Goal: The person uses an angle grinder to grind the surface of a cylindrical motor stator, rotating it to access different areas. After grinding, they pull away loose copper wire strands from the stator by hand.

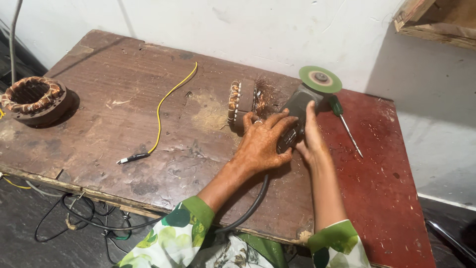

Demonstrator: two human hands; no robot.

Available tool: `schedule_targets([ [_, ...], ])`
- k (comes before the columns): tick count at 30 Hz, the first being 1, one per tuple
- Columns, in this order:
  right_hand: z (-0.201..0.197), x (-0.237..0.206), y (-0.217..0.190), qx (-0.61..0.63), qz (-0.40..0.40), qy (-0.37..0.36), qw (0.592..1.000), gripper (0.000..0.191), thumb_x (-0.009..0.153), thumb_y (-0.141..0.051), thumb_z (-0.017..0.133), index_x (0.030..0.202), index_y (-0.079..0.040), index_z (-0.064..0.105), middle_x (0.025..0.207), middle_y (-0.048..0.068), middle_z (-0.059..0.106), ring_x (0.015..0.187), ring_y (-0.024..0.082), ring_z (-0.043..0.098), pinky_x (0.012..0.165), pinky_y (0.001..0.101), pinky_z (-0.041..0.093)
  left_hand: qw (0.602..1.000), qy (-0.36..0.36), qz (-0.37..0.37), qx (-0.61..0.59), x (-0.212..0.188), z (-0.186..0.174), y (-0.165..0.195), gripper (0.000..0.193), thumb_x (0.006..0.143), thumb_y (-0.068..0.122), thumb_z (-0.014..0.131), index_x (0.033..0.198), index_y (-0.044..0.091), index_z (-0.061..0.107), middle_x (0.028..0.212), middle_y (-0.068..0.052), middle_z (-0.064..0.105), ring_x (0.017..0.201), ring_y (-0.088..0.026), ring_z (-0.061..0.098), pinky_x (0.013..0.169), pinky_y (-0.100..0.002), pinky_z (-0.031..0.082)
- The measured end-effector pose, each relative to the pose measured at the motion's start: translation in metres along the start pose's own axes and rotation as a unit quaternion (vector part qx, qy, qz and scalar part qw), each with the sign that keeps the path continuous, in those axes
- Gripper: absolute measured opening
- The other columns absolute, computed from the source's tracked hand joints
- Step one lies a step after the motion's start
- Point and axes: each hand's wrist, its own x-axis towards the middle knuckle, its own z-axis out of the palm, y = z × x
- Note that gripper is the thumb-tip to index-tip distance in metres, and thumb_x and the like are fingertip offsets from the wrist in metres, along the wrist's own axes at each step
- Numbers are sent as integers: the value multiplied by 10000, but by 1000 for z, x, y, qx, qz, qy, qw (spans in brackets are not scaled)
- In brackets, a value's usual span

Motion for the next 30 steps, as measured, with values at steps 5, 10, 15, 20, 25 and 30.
schedule_targets([
  [5,-9,-6,-30,-384,2,151,911,623,999,-607,505,904,-18,685,776,181,727,623,284,715,668,469,639,999,-29,-5,23,-2,-3,1,903,650,315,802,1473,180,455,1536,-110,466,1075,-346,687,1169,-711,119],
  [10,18,2,-54,-504,-207,218,810,363,937,-417,720,799,-81,729,700,87,705,552,166,597,576,406,548,997,-52,-4,55,-9,-3,3,851,705,336,740,1481,157,440,1558,-121,441,1060,-344,683,1188,-680,125],
  [15,55,9,-46,-529,-298,148,781,293,932,-358,744,818,-89,754,706,82,723,552,127,628,636,360,582,996,-29,35,78,-15,1,-1,803,736,367,731,1433,71,461,1444,-183,498,1121,-375,652,1152,-682,120],
  [20,58,8,-35,-548,-304,145,766,318,975,-359,717,835,-78,763,721,98,738,576,159,662,676,381,588,997,-38,31,63,-20,1,-4,705,786,360,699,1398,77,493,1372,-178,551,1099,-355,668,1194,-647,142],
  [25,58,7,-33,-550,-316,147,759,289,961,-348,710,828,-97,765,716,101,745,578,161,691,658,377,609,996,-63,22,64,-20,5,-2,724,777,370,705,1392,61,478,1341,-189,537,1082,-373,651,1173,-673,106],
  [30,57,5,-28,-542,-296,145,773,268,965,-336,708,848,-101,758,729,105,738,594,156,691,645,369,622,996,-52,32,64,-26,6,-2,672,823,386,696,1379,73,488,1331,-181,540,1150,-373,644,1190,-649,152],
])
